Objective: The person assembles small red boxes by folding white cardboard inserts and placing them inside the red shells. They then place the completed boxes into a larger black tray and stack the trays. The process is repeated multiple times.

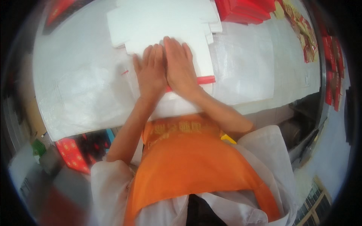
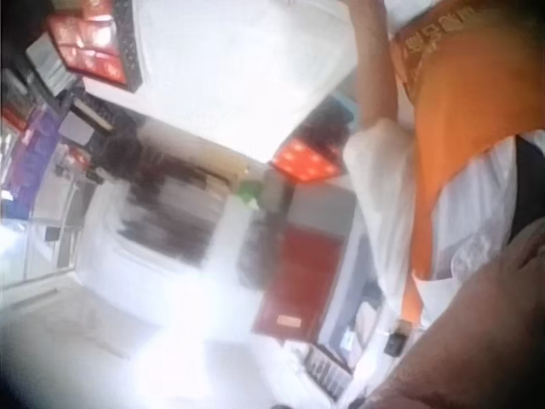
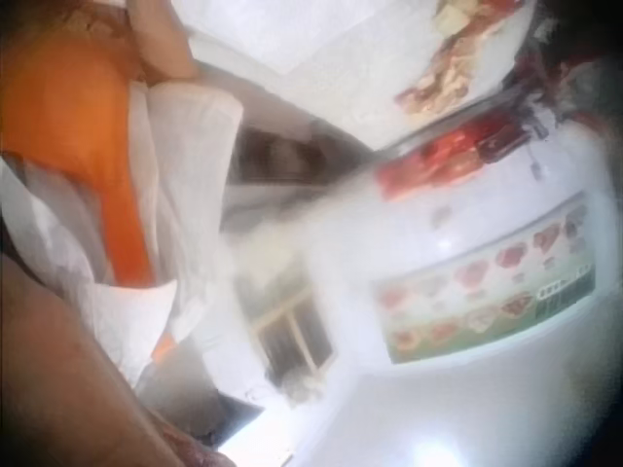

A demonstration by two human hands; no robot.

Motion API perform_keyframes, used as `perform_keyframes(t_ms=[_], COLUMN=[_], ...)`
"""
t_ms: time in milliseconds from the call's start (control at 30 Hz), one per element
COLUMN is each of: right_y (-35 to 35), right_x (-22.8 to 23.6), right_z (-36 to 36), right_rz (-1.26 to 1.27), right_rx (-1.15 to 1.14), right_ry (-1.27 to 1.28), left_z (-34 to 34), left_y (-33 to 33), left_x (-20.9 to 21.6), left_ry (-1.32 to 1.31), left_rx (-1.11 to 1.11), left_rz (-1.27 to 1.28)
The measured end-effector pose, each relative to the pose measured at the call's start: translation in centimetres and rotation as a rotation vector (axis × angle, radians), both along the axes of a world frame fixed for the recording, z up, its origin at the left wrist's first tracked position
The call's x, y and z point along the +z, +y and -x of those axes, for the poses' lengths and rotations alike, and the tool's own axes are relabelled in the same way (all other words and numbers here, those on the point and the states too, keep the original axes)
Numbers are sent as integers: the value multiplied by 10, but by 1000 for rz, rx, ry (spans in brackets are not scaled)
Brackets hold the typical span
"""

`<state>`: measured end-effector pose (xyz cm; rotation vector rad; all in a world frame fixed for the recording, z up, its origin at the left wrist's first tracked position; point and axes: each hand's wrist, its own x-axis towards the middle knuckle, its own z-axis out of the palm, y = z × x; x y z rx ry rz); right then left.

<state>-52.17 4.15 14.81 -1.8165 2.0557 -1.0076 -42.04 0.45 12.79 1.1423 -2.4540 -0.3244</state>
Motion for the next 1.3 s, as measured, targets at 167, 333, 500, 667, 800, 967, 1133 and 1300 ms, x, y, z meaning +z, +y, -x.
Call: perform_keyframes(t_ms=[167,333,500,667,800,967,1133,1300], right_y=[1,7,23,67,77,65,65,59], right_x=[1,5,22,39,43,26,26,28], right_z=[0,8,43,124,119,111,112,118], right_rz=[47,70,-159,-77,-38,35,17,-96], right_rx=[5,-70,227,156,334,433,379,398], right_ry=[-81,-371,-738,-135,330,266,177,142], left_z=[-7,-39,-50,-71,-74,-92,-138,-82], left_y=[-2,41,41,53,65,78,35,6], left_x=[21,30,26,45,67,68,29,30], left_ry=[4,49,61,92,191,132,344,126], left_rx=[-7,-260,-367,-458,-554,-567,-143,-280], left_rz=[-204,117,83,182,237,113,-11,27])
